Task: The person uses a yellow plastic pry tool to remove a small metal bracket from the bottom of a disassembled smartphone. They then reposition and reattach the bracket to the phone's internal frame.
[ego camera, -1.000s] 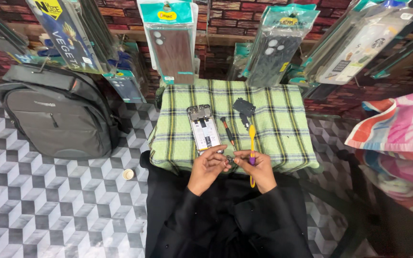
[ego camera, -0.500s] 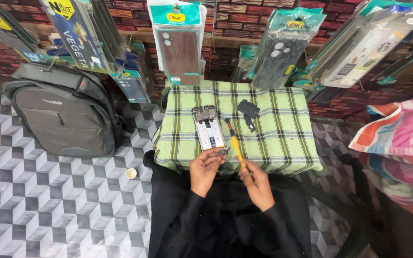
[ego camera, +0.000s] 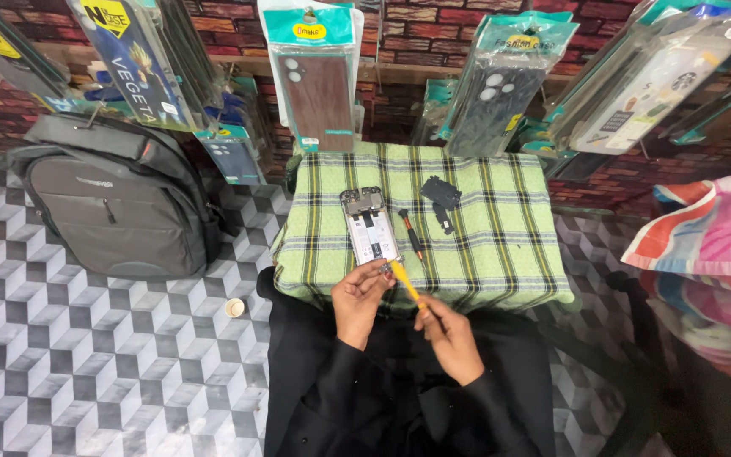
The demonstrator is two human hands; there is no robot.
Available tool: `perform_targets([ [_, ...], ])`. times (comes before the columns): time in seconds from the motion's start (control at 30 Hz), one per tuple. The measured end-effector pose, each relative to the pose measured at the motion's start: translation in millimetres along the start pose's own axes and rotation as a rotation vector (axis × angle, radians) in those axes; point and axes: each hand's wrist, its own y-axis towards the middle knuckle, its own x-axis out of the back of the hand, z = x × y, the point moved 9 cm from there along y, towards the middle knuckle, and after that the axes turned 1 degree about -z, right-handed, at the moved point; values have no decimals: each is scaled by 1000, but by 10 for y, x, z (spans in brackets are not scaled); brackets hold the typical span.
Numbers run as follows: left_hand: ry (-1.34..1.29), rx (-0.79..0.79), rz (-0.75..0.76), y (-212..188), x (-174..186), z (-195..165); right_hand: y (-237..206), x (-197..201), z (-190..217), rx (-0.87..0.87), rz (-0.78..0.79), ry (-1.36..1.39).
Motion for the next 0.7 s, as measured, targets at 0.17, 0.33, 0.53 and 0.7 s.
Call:
perform_targets([
  [0.17,-6,-35,30,2,-7,3,-15,-8,-23,-26,33,56],
  [0.33,-23,4,27,10,6,70,4,74,-115,-48,-60,-47],
  [0.53,-129,80,64,4,27,142,-11,-20,-219,-64,26,34],
  [0.7,-213,147,95,-1,54,215,-16,-51,-288,-105,73,123],
])
